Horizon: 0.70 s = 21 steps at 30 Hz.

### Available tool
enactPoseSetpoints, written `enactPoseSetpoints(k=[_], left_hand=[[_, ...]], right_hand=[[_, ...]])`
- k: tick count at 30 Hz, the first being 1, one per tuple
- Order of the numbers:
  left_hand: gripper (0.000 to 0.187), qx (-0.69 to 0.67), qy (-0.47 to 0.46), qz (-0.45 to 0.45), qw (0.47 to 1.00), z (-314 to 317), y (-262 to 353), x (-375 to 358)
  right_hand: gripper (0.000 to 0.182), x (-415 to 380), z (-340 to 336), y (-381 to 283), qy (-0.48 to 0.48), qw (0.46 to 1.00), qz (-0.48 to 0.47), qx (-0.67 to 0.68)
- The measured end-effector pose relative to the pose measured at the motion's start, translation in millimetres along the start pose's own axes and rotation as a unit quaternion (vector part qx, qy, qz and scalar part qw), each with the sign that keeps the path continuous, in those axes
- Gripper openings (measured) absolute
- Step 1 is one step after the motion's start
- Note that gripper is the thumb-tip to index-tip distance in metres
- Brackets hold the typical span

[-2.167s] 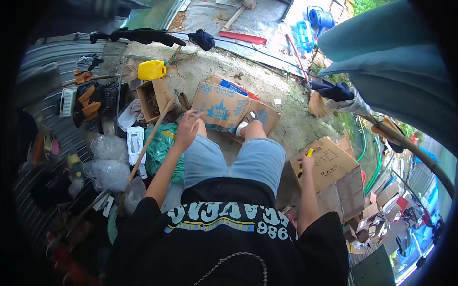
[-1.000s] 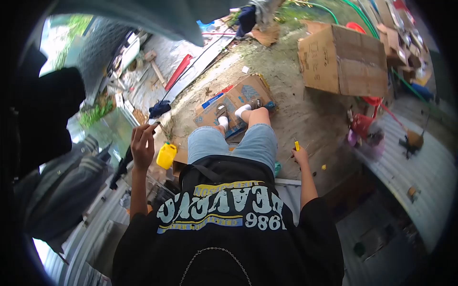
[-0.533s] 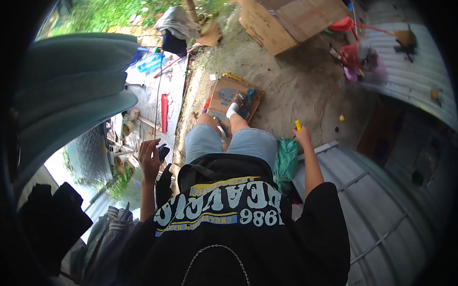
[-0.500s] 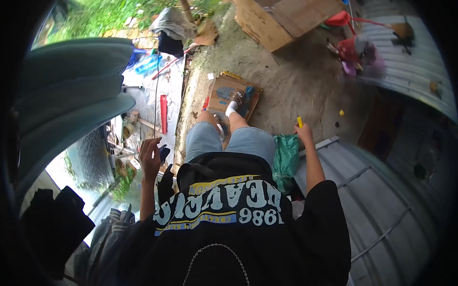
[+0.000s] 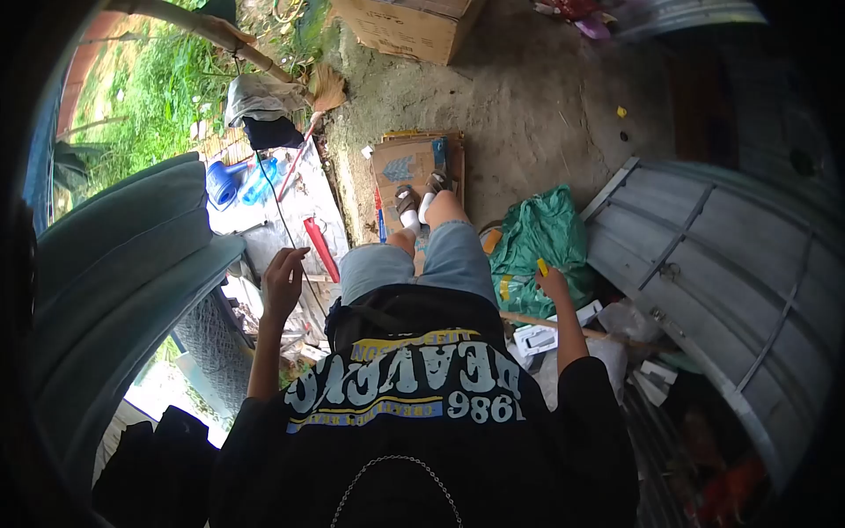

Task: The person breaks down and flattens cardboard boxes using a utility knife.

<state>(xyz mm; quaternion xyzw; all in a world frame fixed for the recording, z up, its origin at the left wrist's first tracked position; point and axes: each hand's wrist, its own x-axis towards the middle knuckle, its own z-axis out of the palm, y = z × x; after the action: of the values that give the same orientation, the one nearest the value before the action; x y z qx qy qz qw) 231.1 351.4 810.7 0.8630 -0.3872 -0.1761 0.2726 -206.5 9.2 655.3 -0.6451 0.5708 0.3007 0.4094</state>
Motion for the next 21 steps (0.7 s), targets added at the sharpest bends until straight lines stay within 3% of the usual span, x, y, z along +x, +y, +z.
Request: enactPoseSetpoints(k=[2, 10, 16, 21], left_hand=[[0.028, 0.003, -0.009, 0.019, 1.000, -4.2, 2.0, 3.0], [0.027, 0.018, -0.028, 0.034, 0.999, 0.0, 17.7, -3.5], [0.029, 0.019, -0.081, 0.051, 0.995, 26.0, 36.1, -4.7], [0.027, -0.005, -0.131, 0.075, 0.988, 40.1, 55.4, 4.5]], right_hand=[[0.014, -11.4, 26.8, 27.3, -0.015, 0.999, 0.033, 0.036], [0.012, -25.2, 72.1, 39.4, -0.053, 0.992, 0.054, 0.104], [0.011, -8.1, 75.6, 33.3, 0.027, 0.987, 0.012, 0.158], [0.011, -34.9, 75.3, 40.1, 0.025, 0.967, 0.061, 0.247]])
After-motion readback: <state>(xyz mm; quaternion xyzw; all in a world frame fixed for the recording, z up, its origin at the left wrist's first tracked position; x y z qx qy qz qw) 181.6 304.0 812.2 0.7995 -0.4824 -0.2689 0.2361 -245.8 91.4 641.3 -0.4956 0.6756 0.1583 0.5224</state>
